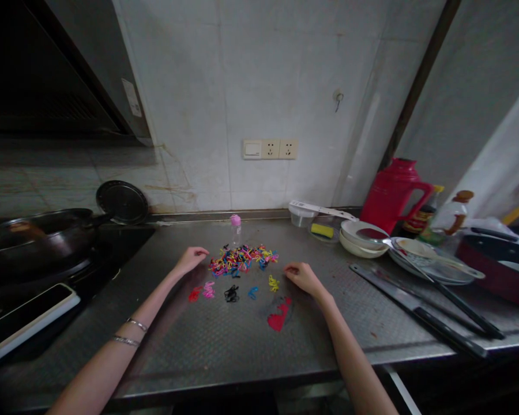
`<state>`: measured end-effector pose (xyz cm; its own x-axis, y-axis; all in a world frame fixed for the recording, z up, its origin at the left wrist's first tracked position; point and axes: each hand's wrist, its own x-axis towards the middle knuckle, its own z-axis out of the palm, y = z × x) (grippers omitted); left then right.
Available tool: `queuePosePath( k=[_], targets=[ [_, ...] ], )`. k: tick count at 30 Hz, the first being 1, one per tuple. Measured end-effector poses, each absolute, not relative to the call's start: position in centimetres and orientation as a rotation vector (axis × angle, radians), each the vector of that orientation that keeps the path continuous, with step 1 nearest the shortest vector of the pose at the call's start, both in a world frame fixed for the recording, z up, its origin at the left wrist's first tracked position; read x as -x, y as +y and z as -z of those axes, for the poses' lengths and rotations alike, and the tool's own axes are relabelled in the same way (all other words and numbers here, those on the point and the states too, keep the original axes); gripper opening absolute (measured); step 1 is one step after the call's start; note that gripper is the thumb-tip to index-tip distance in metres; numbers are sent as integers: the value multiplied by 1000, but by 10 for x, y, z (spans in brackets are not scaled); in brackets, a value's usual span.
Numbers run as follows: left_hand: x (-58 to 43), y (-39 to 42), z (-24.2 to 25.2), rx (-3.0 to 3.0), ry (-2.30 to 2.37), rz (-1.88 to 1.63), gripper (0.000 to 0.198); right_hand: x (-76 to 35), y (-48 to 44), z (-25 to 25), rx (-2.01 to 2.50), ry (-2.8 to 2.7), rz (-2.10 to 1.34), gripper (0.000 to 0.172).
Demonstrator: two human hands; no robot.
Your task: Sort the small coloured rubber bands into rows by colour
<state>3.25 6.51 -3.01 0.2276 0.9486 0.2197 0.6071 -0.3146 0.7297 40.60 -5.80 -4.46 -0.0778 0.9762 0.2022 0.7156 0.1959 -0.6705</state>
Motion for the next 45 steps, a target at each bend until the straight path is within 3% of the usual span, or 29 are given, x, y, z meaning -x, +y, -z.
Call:
queuePosePath(
  k=[17, 25, 45],
  targets=[
    [-41, 56, 40, -2025, 1403, -872, 24, -372, -5, 7, 1752, -2133, -212, 32],
    [-42, 52, 38, -2007, 1412, -894, 26, -359, -9, 22, 1790, -2216, -51, 21],
    [-27, 55, 32, -2022, 1441, -971, 22, -360, -6, 28, 1631, -2036, -167, 21]
  ],
)
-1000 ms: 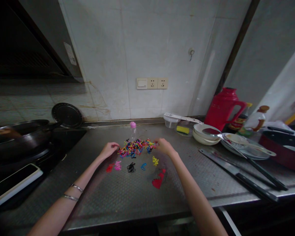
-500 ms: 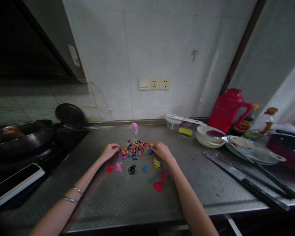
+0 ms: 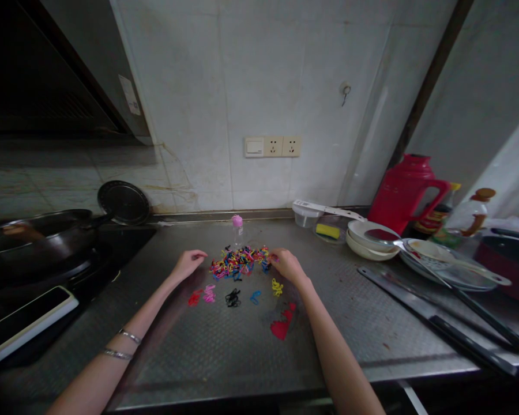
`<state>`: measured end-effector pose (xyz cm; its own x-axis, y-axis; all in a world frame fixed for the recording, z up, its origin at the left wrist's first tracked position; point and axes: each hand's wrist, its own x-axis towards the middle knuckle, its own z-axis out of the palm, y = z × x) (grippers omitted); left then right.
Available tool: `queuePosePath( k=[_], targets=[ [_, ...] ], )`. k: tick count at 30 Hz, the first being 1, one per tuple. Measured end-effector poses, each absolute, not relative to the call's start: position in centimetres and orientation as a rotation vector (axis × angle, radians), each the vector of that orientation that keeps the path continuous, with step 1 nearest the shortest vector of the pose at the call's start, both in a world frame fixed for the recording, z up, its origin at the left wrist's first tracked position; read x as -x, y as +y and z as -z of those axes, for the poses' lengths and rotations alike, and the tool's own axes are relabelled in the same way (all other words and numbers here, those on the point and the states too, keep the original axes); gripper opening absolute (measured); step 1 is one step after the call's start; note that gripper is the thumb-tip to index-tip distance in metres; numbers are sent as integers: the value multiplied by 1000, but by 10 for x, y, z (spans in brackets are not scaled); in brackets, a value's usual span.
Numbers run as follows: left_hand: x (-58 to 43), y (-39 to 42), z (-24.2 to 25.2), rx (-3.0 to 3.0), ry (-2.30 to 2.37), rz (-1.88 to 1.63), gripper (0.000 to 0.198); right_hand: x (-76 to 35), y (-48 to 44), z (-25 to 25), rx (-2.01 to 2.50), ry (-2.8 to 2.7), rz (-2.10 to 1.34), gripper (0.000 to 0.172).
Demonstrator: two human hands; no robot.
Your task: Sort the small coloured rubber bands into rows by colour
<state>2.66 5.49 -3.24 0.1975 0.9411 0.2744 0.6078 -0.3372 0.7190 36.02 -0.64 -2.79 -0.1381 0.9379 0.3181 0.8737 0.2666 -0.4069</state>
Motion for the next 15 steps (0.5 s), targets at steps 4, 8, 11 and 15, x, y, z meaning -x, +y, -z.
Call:
queuePosePath(
  k=[4, 8, 11, 15],
  targets=[
    [-26, 56, 35, -2032, 1436, -971, 23, -363, -5, 31, 1591, -2013, -176, 23],
    [-26, 55, 34, -2031, 1425, -958, 24, -360, -4, 32, 1524, -1976, -243, 24],
    [-28, 53, 32, -2033, 1410, -934, 23, -346, -8, 25, 1403, -1945, -309, 25],
    [-31, 53, 34, -2041, 1365, -878, 22, -311, -15, 8, 1224, -2081, -371, 24]
  ],
)
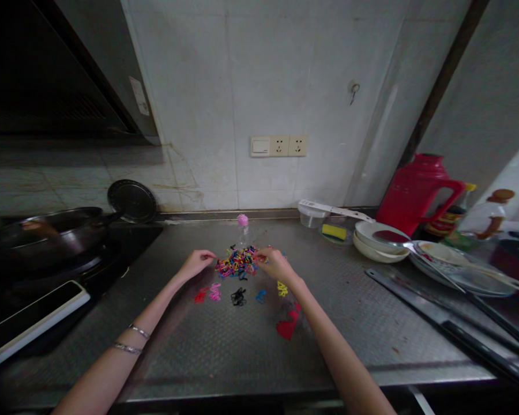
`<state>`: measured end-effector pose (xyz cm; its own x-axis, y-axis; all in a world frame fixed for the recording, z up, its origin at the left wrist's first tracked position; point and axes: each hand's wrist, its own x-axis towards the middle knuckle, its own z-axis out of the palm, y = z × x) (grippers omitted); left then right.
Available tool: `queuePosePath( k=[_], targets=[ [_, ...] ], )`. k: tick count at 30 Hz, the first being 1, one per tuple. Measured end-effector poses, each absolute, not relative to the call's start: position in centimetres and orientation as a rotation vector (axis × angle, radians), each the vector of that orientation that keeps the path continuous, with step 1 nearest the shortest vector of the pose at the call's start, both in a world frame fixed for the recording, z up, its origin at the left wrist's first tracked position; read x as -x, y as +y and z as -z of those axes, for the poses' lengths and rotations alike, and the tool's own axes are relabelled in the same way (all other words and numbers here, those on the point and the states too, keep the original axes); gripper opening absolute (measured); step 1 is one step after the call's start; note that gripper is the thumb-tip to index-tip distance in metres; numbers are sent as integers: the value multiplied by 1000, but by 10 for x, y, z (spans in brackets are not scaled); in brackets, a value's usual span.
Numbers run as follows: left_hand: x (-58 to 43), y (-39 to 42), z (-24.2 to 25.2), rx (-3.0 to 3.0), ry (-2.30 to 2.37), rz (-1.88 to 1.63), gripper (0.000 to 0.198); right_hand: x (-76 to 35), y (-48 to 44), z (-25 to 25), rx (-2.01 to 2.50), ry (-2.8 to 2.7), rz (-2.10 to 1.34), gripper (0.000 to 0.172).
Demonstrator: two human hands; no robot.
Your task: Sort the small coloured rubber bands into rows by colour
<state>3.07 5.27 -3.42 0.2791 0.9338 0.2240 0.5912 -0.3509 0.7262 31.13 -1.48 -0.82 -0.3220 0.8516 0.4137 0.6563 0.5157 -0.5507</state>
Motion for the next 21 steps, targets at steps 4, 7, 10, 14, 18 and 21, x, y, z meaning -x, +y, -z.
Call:
queuePosePath(
  k=[4, 7, 10, 14, 18, 21],
  targets=[
    [-31, 54, 38, -2030, 1340, -875, 22, -270, -20, -3, 1138, -2268, -369, 23],
    [-31, 54, 38, -2019, 1321, -856, 22, -242, -21, -3, 1068, -2409, -348, 25],
    [-31, 52, 36, -2025, 1302, -824, 22, -221, -22, 2, 1058, -2489, -308, 26],
    [-33, 51, 36, -2037, 1296, -829, 23, -206, -21, 11, 1077, -2536, -243, 27],
    [-36, 49, 38, -2057, 1313, -822, 27, -204, -22, 15, 1007, -2567, -277, 27],
    [-37, 49, 39, -2109, 1338, -817, 29, -208, -23, 13, 973, -2537, -347, 27]
  ],
)
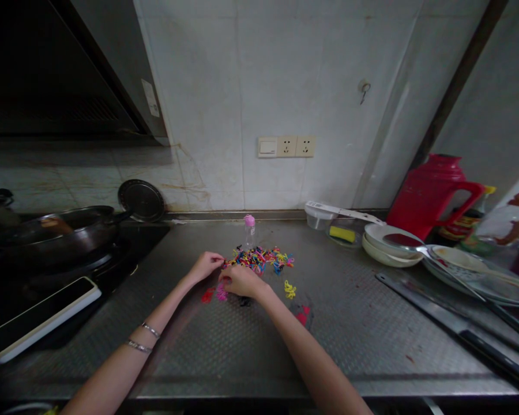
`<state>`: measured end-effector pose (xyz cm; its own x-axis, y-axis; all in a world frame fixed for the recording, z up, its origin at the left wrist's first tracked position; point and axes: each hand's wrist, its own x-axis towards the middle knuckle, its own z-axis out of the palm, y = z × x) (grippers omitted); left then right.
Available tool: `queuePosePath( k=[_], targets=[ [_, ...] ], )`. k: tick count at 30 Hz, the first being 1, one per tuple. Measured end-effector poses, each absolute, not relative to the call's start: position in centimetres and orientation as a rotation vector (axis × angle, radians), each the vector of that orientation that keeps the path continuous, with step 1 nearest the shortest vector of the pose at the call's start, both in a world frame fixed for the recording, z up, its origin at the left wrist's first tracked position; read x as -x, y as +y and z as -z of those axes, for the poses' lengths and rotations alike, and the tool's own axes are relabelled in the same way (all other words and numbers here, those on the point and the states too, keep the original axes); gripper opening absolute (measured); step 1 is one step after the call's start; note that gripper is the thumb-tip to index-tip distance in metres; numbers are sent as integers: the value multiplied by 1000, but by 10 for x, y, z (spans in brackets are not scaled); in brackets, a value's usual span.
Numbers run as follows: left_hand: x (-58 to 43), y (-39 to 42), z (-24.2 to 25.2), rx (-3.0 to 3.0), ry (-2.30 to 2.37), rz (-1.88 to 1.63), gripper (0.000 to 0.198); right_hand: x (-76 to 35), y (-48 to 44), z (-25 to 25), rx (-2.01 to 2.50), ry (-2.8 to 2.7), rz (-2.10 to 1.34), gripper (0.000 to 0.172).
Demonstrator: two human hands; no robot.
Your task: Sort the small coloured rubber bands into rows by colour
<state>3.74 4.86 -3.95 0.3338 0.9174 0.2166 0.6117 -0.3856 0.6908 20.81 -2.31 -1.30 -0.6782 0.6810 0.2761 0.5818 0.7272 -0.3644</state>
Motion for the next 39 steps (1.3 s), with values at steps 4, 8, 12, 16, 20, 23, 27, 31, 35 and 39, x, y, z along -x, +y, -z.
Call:
queuePosePath(
  k=[4, 8, 12, 16, 20, 23, 27, 31, 35, 39],
  targets=[
    [-37, 50, 42, -2127, 1360, -790, 31, -219, -22, 8, 1000, -2412, -429, 29],
    [-39, 53, 47, -2106, 1426, -751, 33, -233, -16, 5, 1051, -2297, -438, 27],
    [-41, 54, 48, -2116, 1475, -754, 25, -247, -9, 5, 1118, -2202, -406, 24],
    [-41, 54, 47, -2107, 1469, -787, 20, -258, -4, 5, 1164, -2141, -363, 23],
    [-39, 54, 44, -2072, 1472, -847, 18, -263, -1, 5, 1210, -2126, -368, 24],
    [-35, 54, 40, -2031, 1454, -939, 17, -266, 1, 6, 1257, -2126, -381, 25],
    [-27, 55, 32, -1945, 1453, -1079, 17, -269, 1, 8, 1285, -2128, -371, 25],
    [-24, 51, 20, -1889, 1403, -1108, 18, -273, 1, 6, 1295, -2154, -370, 26],
    [-37, 35, 9, -1957, 1171, -802, 16, -278, 1, 5, 1407, -2287, -462, 21],
    [-61, 14, 7, -1948, 946, -614, 16, -281, 0, 6, 1494, -2423, -621, 20]
  ],
)
